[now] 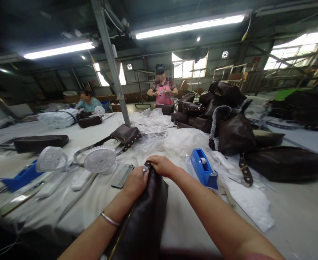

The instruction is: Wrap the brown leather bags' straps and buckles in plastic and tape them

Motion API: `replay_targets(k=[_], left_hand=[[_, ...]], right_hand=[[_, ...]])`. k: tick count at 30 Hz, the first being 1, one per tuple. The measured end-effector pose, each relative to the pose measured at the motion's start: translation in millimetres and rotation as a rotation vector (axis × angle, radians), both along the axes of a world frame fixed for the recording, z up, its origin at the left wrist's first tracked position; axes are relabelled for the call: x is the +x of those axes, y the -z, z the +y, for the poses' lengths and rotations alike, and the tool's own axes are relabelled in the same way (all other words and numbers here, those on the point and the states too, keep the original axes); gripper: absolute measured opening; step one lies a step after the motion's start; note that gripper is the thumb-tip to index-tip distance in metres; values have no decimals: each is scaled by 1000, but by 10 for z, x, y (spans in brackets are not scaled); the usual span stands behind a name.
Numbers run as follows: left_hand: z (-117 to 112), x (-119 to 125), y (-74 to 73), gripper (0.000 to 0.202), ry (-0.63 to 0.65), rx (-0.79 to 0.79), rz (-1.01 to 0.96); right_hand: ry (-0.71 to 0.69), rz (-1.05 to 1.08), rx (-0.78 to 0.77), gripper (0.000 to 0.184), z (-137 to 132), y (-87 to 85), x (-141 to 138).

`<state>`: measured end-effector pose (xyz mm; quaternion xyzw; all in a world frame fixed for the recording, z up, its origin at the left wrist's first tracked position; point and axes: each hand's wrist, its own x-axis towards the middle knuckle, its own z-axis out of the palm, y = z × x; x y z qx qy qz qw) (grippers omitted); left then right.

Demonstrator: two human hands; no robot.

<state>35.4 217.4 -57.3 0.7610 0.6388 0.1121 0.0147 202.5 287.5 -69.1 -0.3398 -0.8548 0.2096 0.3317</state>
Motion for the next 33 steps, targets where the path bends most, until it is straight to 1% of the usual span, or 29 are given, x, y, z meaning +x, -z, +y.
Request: replay_targets(k=[5,10,15,19,22,26,28,30,33], left_hand=[[12,37,-45,37,28,-63,54],[-8,27,-58,35,47,-82,38],[-4,12,-26,38,-23,-68,-7],[16,9,13,34,-51,-36,-45],[16,-2,32,30,-52,-4,-79],[-9,-9,48,26,-49,56,-114],[-19,-15,55,25,-55,76,-123],[-20,-30,58,25,-57,83,-122],[-6,-69,38,26,-52,78,-106]], right_hand=[[57,74,-32,36,-76,115,-28],[40,125,-88,35,-82,180,20],[23,154,-131,29,0,238,32],[-2,134,-139,27,47,274,44],[-74,78,-132,31,102,221,101],[-202,-39,-118,51,239,39,173],[-246,-102,-116,57,311,-52,169],[-275,-154,-116,56,370,-116,138],[-289,-201,-119,54,430,-164,78]])
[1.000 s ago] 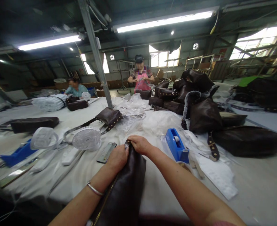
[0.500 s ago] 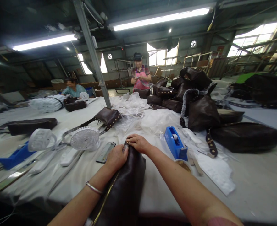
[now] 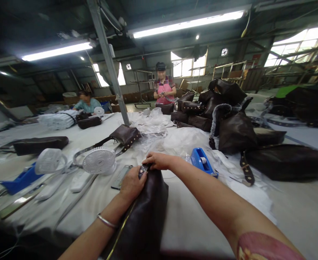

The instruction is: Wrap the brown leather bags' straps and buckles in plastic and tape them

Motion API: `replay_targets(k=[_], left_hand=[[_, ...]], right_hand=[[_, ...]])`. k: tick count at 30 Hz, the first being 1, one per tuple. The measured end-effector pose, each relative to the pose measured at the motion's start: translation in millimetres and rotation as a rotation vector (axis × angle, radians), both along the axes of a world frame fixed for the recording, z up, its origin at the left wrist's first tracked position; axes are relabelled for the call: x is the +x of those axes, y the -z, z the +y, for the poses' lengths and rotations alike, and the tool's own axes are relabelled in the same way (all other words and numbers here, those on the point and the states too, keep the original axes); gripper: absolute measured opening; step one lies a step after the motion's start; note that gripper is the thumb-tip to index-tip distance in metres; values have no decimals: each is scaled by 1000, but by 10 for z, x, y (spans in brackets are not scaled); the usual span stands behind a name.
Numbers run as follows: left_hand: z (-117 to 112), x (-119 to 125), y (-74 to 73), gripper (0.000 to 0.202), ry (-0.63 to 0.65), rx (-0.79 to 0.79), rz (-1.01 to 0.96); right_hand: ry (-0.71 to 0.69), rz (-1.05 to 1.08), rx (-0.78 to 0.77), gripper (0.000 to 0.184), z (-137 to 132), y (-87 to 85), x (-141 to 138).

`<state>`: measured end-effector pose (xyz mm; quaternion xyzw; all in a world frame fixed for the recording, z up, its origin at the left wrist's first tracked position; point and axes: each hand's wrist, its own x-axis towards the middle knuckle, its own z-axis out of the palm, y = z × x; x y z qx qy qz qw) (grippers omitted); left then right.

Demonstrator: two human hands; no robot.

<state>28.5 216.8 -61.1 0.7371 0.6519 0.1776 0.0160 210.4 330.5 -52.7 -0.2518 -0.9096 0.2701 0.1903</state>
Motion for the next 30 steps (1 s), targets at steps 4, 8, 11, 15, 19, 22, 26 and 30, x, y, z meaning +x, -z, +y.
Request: replay_targets(k=[4,8,11,15,19,22,26,30], left_hand=[[31,-57,-86,26,14,-31,37],[60,-103,-167,22,41,-80,76],[76,-120,-167,22,61,-97,97],[83,-110,-116,22,76,-95,114],[71,-79,-86,20,82,-77,126],[65,-63,-89,21,86,-59,124],[93,-76,-108,20,98,-59,119],[152,-144,-142,23,153,-78,118]], right_hand=[[13,-19,-12,49,52,-20,-39],[34,-12,-42,43,96,-19,-47],[28,3,-72,39,112,-8,-53],[-22,7,-121,39,101,9,-50],[-43,-10,-156,38,95,20,-34],[-46,-30,-177,40,111,18,-21],[-49,-42,-195,42,126,11,-15],[-40,-19,-198,42,115,29,-12]])
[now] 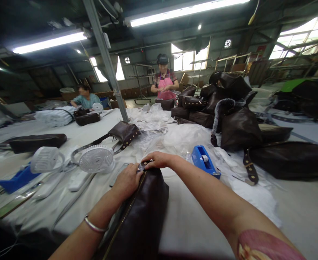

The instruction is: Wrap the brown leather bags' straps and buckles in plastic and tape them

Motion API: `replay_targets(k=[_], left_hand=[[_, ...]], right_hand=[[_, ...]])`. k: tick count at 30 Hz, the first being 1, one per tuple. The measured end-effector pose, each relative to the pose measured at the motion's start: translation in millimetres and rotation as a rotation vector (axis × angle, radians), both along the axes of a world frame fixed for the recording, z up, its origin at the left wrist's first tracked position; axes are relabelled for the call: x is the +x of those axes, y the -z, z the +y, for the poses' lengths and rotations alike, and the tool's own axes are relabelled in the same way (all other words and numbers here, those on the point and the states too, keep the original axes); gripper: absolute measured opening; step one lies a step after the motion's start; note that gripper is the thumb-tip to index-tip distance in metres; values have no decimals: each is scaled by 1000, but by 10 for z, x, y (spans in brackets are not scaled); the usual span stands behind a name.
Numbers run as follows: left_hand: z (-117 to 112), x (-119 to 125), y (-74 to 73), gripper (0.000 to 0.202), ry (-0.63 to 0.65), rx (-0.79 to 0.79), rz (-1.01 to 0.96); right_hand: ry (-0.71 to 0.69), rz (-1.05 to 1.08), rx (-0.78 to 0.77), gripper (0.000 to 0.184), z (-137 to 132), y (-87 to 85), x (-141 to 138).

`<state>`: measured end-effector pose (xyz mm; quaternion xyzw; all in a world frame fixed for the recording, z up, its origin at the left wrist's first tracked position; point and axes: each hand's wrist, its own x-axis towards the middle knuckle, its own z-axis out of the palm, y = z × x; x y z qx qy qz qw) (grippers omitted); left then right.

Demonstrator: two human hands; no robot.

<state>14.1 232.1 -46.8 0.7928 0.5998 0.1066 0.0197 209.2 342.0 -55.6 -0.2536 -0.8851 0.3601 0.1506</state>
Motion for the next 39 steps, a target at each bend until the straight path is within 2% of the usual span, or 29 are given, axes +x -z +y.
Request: replay_targets(k=[4,9,14,19,23,29,32,35,39], left_hand=[[39,-91,-14,24,72,-24,-13],[11,-148,30,34,84,16,-96],[-18,-138,64,18,117,43,-164],[66,-152,72,14,112,66,-266],[149,-170,76,14,91,89,-380],[127,-149,138,14,81,158,-504],[110,-135,176,12,87,184,-545],[102,-135,194,10,85,193,-569],[74,-148,199,9,88,194,-584]], right_hand=[[33,38,-1,42,-40,48,6],[138,115,56,42,-150,91,-9],[148,177,77,27,-217,116,-8],[144,222,66,12,-240,169,-44],[182,241,71,8,-267,201,-118],[250,217,68,6,-302,204,-140],[284,183,77,22,-307,204,-110],[261,158,93,36,-299,204,-92],[203,149,112,26,-303,201,-86]])
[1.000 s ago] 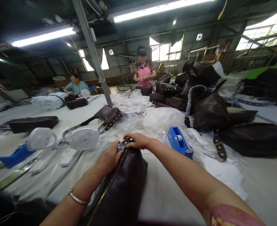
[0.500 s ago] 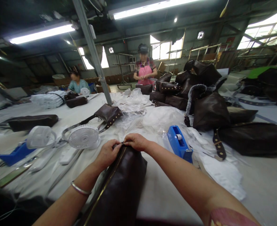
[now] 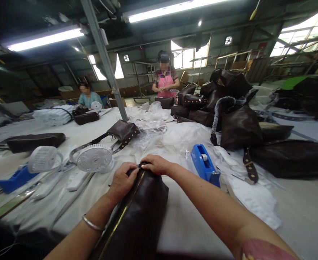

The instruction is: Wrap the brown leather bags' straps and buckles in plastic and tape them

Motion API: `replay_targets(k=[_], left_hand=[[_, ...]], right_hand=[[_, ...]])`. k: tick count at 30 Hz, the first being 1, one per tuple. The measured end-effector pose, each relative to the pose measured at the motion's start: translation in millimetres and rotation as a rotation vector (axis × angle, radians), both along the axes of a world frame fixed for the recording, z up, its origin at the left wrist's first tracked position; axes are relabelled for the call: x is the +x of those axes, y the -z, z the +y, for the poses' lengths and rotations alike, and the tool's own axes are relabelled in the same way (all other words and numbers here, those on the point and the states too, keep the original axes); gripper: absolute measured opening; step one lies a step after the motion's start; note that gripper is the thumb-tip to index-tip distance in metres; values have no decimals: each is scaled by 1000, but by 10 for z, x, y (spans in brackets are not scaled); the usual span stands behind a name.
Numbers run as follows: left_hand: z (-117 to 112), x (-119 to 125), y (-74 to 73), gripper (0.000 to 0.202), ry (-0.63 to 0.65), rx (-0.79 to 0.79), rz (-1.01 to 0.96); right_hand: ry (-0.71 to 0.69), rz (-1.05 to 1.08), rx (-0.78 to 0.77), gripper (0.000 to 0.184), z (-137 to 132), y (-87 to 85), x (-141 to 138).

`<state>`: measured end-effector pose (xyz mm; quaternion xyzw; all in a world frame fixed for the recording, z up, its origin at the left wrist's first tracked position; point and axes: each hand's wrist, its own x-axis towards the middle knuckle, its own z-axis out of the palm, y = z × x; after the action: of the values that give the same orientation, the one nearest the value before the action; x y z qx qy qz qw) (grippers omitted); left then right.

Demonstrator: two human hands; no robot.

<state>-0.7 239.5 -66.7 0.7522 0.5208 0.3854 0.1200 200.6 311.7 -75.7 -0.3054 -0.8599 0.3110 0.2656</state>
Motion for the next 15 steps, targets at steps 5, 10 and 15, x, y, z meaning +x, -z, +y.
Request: replay_targets(k=[5,10,15], left_hand=[[-10,31,12,6,-15,-19,12],[41,137,30,12,-25,-14,55],[35,87,-76,13,-6,-18,140]], right_hand=[[27,11,29,24,-48,6,-8],[25,-7,74,24,-79,17,-24],[32,-28,101,24,-87,16,-25]])
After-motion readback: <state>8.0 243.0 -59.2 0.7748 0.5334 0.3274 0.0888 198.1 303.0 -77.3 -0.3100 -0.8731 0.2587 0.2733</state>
